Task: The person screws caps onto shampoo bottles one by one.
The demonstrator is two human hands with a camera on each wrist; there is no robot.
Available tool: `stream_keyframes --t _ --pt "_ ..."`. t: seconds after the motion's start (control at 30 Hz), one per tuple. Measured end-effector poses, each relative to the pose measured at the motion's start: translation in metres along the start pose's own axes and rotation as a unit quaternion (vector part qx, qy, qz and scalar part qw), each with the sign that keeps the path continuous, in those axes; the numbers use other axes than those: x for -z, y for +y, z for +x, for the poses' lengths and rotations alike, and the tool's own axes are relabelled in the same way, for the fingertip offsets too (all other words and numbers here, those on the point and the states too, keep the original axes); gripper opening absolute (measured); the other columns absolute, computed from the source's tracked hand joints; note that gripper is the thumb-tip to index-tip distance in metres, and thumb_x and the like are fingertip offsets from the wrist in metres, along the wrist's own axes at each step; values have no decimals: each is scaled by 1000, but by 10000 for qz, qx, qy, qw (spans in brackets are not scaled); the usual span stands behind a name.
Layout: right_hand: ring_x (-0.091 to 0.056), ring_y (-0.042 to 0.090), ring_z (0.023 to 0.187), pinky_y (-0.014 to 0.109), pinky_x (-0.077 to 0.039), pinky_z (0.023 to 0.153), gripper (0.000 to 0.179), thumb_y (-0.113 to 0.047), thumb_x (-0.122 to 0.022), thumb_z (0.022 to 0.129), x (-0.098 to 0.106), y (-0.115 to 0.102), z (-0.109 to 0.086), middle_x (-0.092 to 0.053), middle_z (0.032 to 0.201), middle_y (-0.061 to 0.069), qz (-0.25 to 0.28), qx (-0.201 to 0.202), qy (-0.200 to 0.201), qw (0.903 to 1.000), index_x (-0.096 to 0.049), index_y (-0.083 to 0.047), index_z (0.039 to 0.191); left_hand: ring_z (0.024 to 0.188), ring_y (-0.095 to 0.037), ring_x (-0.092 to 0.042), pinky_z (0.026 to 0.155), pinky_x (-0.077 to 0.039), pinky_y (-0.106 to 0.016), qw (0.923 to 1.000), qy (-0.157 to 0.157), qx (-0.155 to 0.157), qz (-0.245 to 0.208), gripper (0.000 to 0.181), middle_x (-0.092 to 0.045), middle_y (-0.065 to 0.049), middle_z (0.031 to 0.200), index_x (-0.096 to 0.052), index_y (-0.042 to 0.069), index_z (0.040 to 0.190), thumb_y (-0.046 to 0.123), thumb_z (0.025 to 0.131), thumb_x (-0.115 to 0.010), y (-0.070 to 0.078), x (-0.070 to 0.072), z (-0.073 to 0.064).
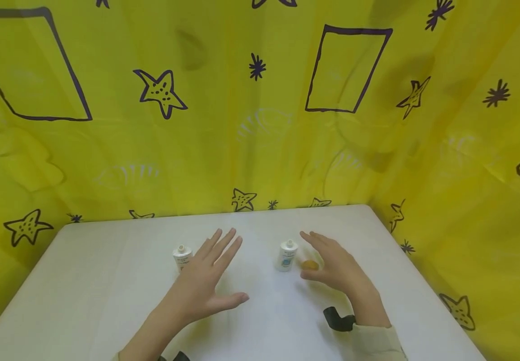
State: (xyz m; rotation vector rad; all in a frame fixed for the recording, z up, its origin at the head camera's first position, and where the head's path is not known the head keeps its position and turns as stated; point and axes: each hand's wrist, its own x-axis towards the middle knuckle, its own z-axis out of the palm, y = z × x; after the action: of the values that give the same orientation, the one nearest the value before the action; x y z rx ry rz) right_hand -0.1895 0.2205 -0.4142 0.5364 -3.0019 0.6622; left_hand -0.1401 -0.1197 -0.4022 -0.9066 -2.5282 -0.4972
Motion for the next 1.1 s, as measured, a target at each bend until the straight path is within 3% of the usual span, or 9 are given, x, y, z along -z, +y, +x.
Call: stream_keyframes --t 0.23,0.47,0.63,0.87,1.1 --pt "-36 40 143 65 -34 109 90 -37 -86 77 -6 -1 3 -38 158 12 47 -208 -143 9997 -39 -28 153 151 -30 -22 112 -36 -55 9966 -446 269 -635 94 -16 10 166 -18 29 160 73 86 -56 8 -17 8" --pt "-41 37 139 63 -36 109 80 -33 -86 78 -14 -2 5 -46 152 10 22 -338 -194 9992 -48 -26 148 152 -23 -19 105 -41 -62 9824 -893 839 -1409 91 -16 16 165 -14 40 158 73 86 -57 14 -31 18" --pt "-49 32 133 59 -40 108 70 -29 -85 79 -18 -2 7 -55 145 4 11 -450 -274 9986 -55 -25 142 152 -20 -20 114 -33 -57 9668 -1106 1203 -1963 87 -20 15 165 -17 42 158 73 87 -56 15 -45 28" --pt "-58 25 117 54 -46 103 57 -22 -84 80 -21 -2 9 -64 131 1 -86 -581 -302 9978 -63 -25 133 149 -25 -29 117 -29 -54 9419 -1145 1578 -2734 82 -31 3 162 -29 25 158 60 91 -62 11 -70 43" --pt "-60 19 100 51 -50 94 47 -16 -82 81 -25 -1 10 -68 115 -2 -133 -792 -444 9958 -68 -24 126 141 -37 -41 109 -41 -56 9089 -1036 1835 -3599 75 -37 -9 158 -31 17 157 44 95 -64 16 -94 56"
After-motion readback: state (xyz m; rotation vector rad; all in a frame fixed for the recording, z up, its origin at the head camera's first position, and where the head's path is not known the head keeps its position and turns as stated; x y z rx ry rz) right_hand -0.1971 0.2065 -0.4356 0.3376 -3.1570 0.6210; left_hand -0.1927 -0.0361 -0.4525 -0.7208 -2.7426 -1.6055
